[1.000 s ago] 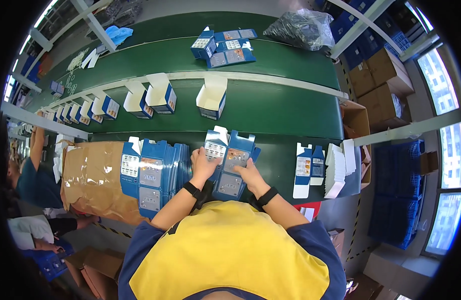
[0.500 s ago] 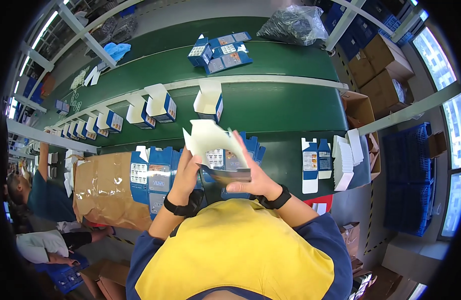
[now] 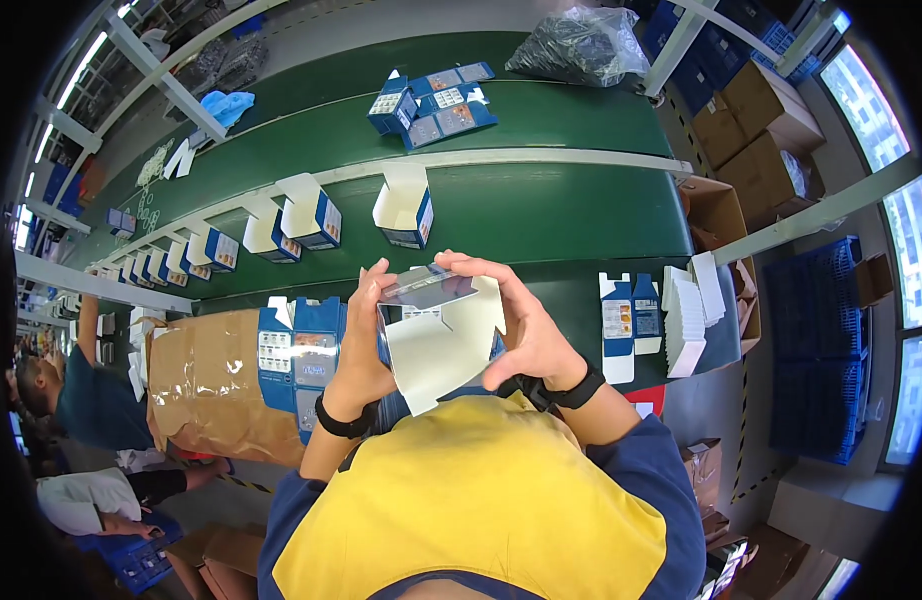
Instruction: Assembling and inspecting blue cardboard boxes on an assembly line.
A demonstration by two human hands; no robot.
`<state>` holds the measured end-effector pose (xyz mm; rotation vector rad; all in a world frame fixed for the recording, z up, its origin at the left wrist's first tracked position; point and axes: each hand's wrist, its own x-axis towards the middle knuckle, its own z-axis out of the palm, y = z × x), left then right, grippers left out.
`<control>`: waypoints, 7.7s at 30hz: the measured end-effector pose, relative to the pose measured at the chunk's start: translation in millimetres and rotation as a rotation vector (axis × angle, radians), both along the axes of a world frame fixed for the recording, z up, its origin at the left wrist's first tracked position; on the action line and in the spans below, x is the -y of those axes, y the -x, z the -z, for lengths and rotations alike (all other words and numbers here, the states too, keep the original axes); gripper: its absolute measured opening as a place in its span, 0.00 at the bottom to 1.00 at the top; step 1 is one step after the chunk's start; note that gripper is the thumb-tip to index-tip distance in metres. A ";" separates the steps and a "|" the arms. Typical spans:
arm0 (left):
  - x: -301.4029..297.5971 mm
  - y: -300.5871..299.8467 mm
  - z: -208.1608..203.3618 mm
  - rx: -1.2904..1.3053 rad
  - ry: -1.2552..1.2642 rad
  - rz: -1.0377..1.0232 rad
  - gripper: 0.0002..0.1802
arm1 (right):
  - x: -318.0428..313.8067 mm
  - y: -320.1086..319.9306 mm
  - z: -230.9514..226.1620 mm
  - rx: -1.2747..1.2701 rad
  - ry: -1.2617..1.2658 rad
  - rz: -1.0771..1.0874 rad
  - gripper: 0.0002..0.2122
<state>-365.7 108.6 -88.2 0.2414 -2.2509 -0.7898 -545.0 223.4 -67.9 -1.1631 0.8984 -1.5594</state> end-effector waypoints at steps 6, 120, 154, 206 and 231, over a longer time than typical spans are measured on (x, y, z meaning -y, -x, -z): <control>-17.0 -3.8 12.7 -0.020 -0.154 0.044 0.41 | 1.5 -8.7 -2.8 -0.023 -0.141 0.226 0.44; -10.0 12.3 20.2 -0.015 -0.038 0.044 0.58 | -4.1 16.7 3.5 -0.030 -0.078 -0.003 0.56; -14.3 9.3 -6.1 -0.010 -0.055 0.093 0.49 | 13.7 10.0 2.2 -0.457 -0.065 0.103 0.22; 0.7 35.9 198.8 0.515 -0.896 -0.464 0.52 | 151.4 66.3 228.3 -0.978 -0.289 0.571 0.53; -12.8 42.1 67.5 -0.173 -1.538 -0.092 0.40 | -29.4 -4.1 107.0 -0.154 -0.185 0.111 0.53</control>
